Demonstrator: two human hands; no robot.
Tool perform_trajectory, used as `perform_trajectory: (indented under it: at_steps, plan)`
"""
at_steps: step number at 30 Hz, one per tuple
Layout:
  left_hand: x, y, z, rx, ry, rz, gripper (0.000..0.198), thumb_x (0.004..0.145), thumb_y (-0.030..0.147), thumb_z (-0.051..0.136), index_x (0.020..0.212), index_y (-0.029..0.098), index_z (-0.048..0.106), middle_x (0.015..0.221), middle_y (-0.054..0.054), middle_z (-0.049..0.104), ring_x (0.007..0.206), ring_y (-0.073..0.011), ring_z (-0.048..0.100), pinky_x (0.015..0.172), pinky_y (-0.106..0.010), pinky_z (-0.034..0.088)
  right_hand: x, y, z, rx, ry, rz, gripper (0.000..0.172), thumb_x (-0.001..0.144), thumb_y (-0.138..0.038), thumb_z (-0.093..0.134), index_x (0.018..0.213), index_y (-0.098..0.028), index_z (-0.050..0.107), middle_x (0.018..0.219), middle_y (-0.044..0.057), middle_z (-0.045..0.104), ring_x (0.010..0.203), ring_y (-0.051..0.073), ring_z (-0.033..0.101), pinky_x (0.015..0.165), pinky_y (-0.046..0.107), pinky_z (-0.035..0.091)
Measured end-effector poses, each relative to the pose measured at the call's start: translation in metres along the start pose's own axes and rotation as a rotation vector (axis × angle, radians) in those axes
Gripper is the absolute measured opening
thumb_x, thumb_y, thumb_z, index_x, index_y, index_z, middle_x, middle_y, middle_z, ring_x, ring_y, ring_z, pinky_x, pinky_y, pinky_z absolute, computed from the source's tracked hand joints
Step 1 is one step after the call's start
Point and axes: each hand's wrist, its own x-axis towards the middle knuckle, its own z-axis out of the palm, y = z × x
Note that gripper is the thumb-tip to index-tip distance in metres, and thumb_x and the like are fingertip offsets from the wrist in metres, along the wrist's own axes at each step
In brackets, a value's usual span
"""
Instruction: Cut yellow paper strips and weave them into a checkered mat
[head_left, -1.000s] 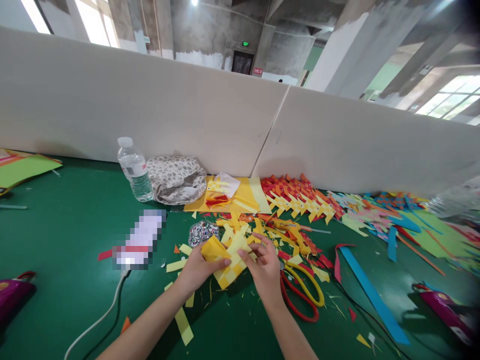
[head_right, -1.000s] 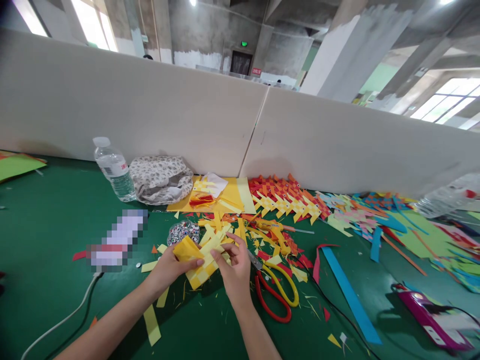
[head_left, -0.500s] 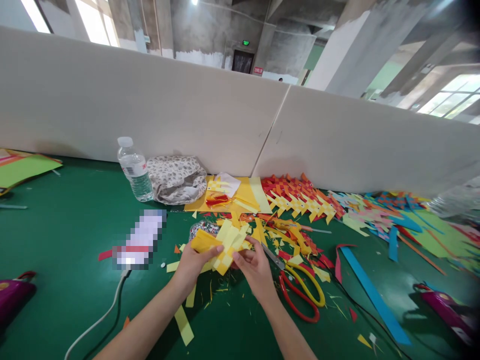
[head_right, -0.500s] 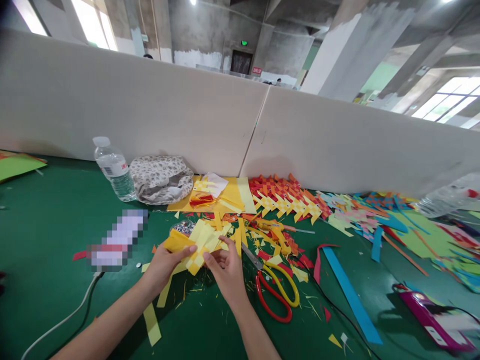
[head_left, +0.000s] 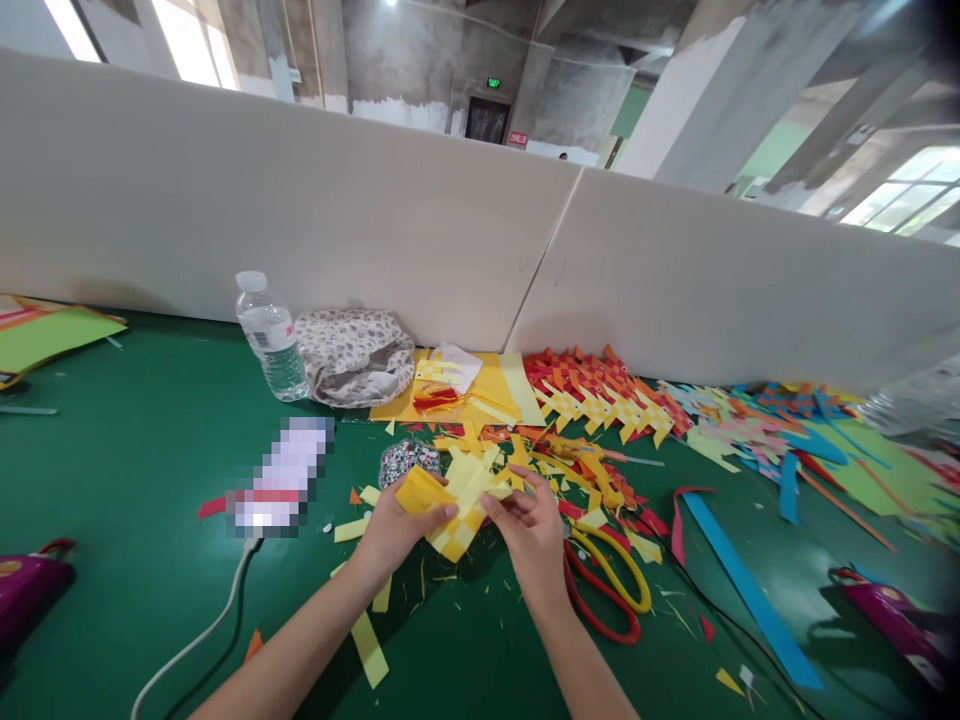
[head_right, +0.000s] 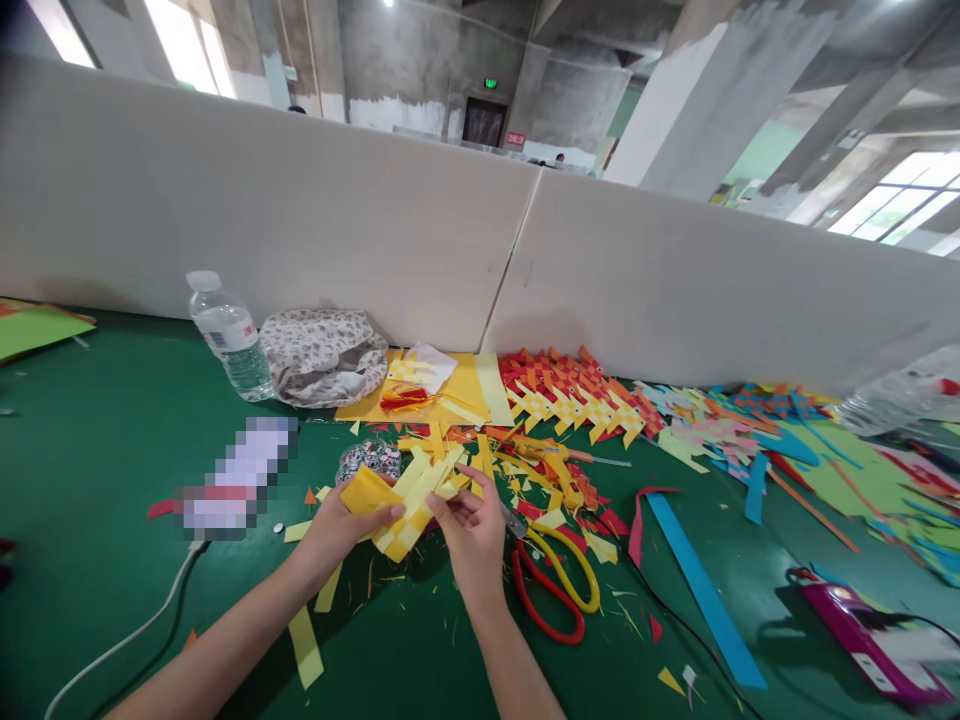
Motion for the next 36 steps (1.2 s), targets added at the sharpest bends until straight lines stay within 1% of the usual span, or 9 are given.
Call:
perform_trajectory:
  at_steps: [6, 10, 14, 17, 23, 28, 30, 33, 36]
  plan:
    - [-0.001, 0.001, 0.001, -0.012, 0.02, 0.023, 0.033, 0.053, 0.024, 0.075, 0.081, 0.016, 0.058, 0.068, 0.001, 0.065, 0.06, -0.0145, 0.06, 0.059, -0.025, 0.047, 0.001, 0.004, 0.005, 0.085, -0.112, 0.128, 0.075, 0.054, -0.025, 0.077, 0.117, -0.019, 0.036, 0.078, 0.005, 0.07, 0.072, 0.021, 0.066, 0.065, 0.032, 0.052]
    - [-0.002, 0.001, 0.002, -0.044, -0.014, 0.021, 0.032, 0.058, 0.027, 0.073, 0.084, 0.015, 0.058, 0.075, -0.002, 0.067, 0.067, -0.0176, 0.063, 0.064, -0.028, 0.049, 0.0, 0.006, 0.005, 0.072, -0.162, 0.136, 0.075, 0.055, -0.024, 0.076, 0.118, -0.019, 0.035, 0.077, 0.005, 0.07, 0.073, 0.022, 0.066, 0.066, 0.032, 0.052]
    - [-0.001, 0.0, 0.001, -0.04, -0.132, 0.027, 0.041, 0.057, 0.026, 0.075, 0.092, 0.016, 0.057, 0.094, -0.006, 0.068, 0.083, -0.0225, 0.063, 0.074, -0.033, 0.049, -0.002, 0.005, 0.005, 0.054, -0.105, 0.096, 0.072, 0.056, -0.024, 0.075, 0.117, -0.019, 0.037, 0.078, 0.005, 0.069, 0.073, 0.022, 0.066, 0.066, 0.032, 0.052]
    - [0.0, -0.003, 0.0, -0.03, -0.156, 0.056, 0.051, 0.052, 0.024, 0.077, 0.097, 0.017, 0.054, 0.095, -0.006, 0.067, 0.087, -0.0248, 0.062, 0.075, -0.035, 0.05, -0.003, 0.006, 0.007, 0.023, -0.1, 0.076, 0.067, 0.057, -0.025, 0.074, 0.114, -0.019, 0.039, 0.076, 0.004, 0.068, 0.071, 0.022, 0.066, 0.064, 0.032, 0.052]
    - [0.002, -0.009, -0.002, -0.037, -0.117, 0.045, 0.043, 0.056, 0.026, 0.075, 0.093, 0.018, 0.055, 0.09, -0.004, 0.069, 0.085, -0.0235, 0.064, 0.073, -0.033, 0.05, -0.003, 0.008, 0.008, 0.033, -0.121, 0.078, 0.06, 0.059, -0.026, 0.073, 0.109, -0.02, 0.041, 0.079, 0.004, 0.068, 0.074, 0.022, 0.065, 0.064, 0.03, 0.052]
    - [0.004, -0.012, -0.002, -0.074, -0.108, 0.003, 0.042, 0.053, 0.021, 0.076, 0.089, 0.017, 0.056, 0.092, -0.005, 0.068, 0.085, -0.0235, 0.063, 0.075, -0.034, 0.049, -0.003, 0.005, 0.007, 0.053, -0.108, 0.07, 0.061, 0.058, -0.025, 0.074, 0.11, -0.02, 0.042, 0.082, 0.004, 0.068, 0.074, 0.021, 0.065, 0.065, 0.031, 0.052]
    - [0.005, -0.012, -0.002, -0.143, -0.151, 0.009, 0.045, 0.05, 0.016, 0.076, 0.09, 0.017, 0.055, 0.097, -0.006, 0.066, 0.085, -0.0232, 0.063, 0.075, -0.034, 0.049, -0.003, 0.004, 0.006, 0.06, -0.059, 0.054, 0.062, 0.059, -0.024, 0.074, 0.112, -0.019, 0.042, 0.082, 0.004, 0.067, 0.075, 0.021, 0.065, 0.067, 0.032, 0.052]
    - [0.007, -0.013, -0.003, -0.237, -0.257, 0.02, 0.058, 0.047, 0.008, 0.073, 0.1, 0.02, 0.052, 0.107, -0.007, 0.06, 0.079, -0.0202, 0.063, 0.068, -0.03, 0.05, -0.001, 0.005, 0.004, 0.068, 0.027, 0.023, 0.061, 0.063, -0.023, 0.072, 0.115, -0.019, 0.04, 0.086, 0.006, 0.067, 0.08, 0.021, 0.064, 0.071, 0.033, 0.052]
    - [0.008, -0.015, -0.003, -0.227, -0.293, 0.021, 0.06, 0.048, 0.007, 0.072, 0.103, 0.02, 0.051, 0.105, -0.007, 0.06, 0.073, -0.0168, 0.063, 0.064, -0.027, 0.049, 0.0, 0.005, 0.002, 0.079, 0.065, -0.005, 0.061, 0.064, -0.023, 0.071, 0.116, -0.019, 0.04, 0.089, 0.006, 0.066, 0.081, 0.021, 0.063, 0.073, 0.034, 0.051]
